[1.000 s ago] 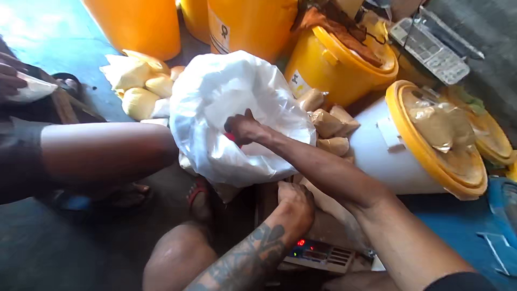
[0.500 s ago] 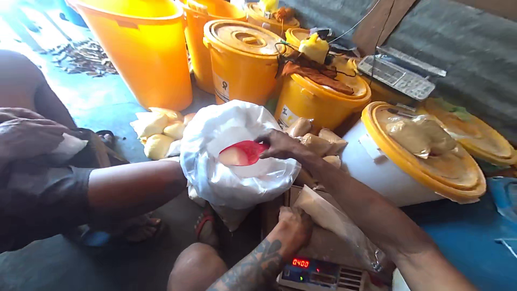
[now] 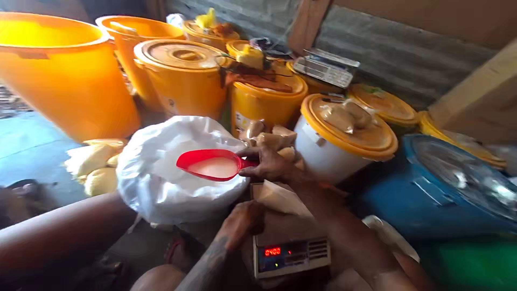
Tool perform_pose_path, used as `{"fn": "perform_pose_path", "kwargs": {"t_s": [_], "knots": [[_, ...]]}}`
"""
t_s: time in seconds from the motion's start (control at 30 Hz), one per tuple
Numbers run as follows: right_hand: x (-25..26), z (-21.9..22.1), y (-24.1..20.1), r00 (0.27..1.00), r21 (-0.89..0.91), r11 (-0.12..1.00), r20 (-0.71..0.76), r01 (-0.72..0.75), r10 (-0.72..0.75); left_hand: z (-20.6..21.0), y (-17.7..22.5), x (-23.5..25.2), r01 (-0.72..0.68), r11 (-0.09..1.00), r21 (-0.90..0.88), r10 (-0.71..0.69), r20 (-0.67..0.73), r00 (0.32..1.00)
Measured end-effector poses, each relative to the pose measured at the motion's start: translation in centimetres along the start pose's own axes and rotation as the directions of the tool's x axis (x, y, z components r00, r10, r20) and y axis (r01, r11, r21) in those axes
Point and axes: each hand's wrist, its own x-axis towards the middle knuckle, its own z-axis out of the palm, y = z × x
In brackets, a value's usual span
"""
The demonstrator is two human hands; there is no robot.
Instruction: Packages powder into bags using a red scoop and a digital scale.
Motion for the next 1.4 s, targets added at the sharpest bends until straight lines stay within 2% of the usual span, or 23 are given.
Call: {"fn": "perform_pose_path", "kwargs": {"t_s": [0.13,0.27,0.4,0.47,0.53,0.67,0.77,0.87,1.0,1.1,1.4], "knots": [[-9.9,-5.6,0.8,0.990,-0.071,0.997,-0.137,0.034,-0.043,0.3,-1.1,0.6,-0.041,0.998,0.044,0.041,0.008,0.999],[-22.1,-9.9,3.1,0.920,-0.189,0.968,-0.383,-0.167,0.084,0.1,-0.6,-0.3,-0.029,0.996,0.087,0.026,0.027,0.999],[-33.0,-10.2,6.3,0.778,-0.176,0.893,-0.577,-0.414,0.248,0.4,-0.6,-0.9,-0.106,0.991,0.087,0.100,0.065,0.993],[-36.7,-9.2,7.5,0.716,-0.157,0.841,-0.618,-0.517,0.325,0.5,-0.8,-1.1,-0.125,0.989,0.079,0.120,0.068,0.990],[-38.7,-8.0,8.8,0.688,-0.120,0.813,-0.610,-0.570,0.393,0.8,-1.2,-1.0,-0.134,0.989,0.068,0.131,0.049,0.990],[-38.6,-6.0,11.7,0.682,-0.073,0.775,-0.534,-0.627,0.501,1.1,-1.7,0.1,-0.103,0.991,0.083,0.097,0.071,0.993],[-35.6,-5.3,13.0,0.681,-0.073,0.748,-0.480,-0.659,0.553,0.8,-1.2,0.4,-0.064,0.995,0.081,0.055,0.100,0.993],[-31.9,-5.0,13.8,0.700,-0.093,0.760,-0.473,-0.643,0.535,0.9,-0.8,0.8,-0.053,0.993,0.106,0.039,0.127,0.991],[-29.4,-5.5,13.9,0.686,-0.241,0.665,-0.462,-0.707,0.562,0.9,-0.7,0.5,-0.059,0.995,0.078,0.051,0.094,0.994],[-29.5,-6.1,14.2,0.716,-0.235,0.705,-0.459,-0.669,0.526,0.4,-0.4,-0.2,-0.055,0.996,0.072,0.049,0.084,0.995],[-31.8,-5.5,14.8,0.731,-0.103,0.786,-0.455,-0.610,0.508,-0.8,0.1,-1.2,-0.070,0.995,0.065,0.065,0.079,0.995]]}}
